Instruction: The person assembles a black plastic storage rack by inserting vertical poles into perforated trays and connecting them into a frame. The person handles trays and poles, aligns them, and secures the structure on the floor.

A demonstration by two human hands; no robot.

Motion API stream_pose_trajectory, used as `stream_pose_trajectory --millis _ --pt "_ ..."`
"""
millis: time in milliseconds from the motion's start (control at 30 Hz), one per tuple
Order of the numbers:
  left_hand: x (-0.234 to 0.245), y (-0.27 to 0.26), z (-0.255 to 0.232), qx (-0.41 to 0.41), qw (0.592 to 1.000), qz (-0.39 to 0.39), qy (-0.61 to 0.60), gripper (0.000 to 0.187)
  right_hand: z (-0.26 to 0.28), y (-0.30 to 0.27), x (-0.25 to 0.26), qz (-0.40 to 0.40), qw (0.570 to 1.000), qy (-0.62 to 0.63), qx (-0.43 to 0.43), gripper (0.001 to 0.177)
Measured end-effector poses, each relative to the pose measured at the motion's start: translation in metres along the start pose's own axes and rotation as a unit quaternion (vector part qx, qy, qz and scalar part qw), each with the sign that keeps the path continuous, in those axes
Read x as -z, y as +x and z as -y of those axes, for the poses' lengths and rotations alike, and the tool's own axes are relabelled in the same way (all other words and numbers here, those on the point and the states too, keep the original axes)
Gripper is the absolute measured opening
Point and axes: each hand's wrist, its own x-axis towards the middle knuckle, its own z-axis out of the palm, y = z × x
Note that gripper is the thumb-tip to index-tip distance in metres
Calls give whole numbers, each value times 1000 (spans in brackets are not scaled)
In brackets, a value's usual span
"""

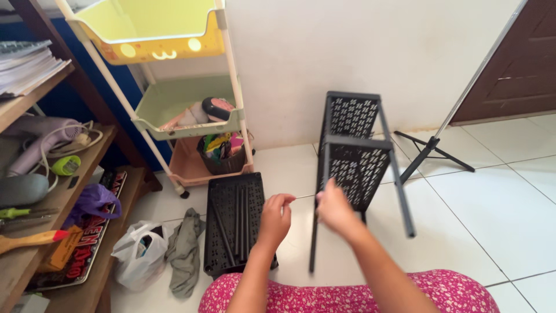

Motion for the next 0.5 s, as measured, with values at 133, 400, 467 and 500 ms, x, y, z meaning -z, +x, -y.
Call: stream_pose_trajectory --millis 133,400,467,500 --pt "-15 31 -14 226 943 57 -239 29 22 -50 -24 -39 981 -21 189 65" --pt "-48 80 2 190 970 134 77 64 78 -118 39 131 963 -87 218 37" --pt "-65 84 10 144 969 126 156 67 74 -110 60 83 948 -145 270 29" --pt "-73 92 8 165 963 132 170 69 74 -99 70 66 944 -178 269 30"
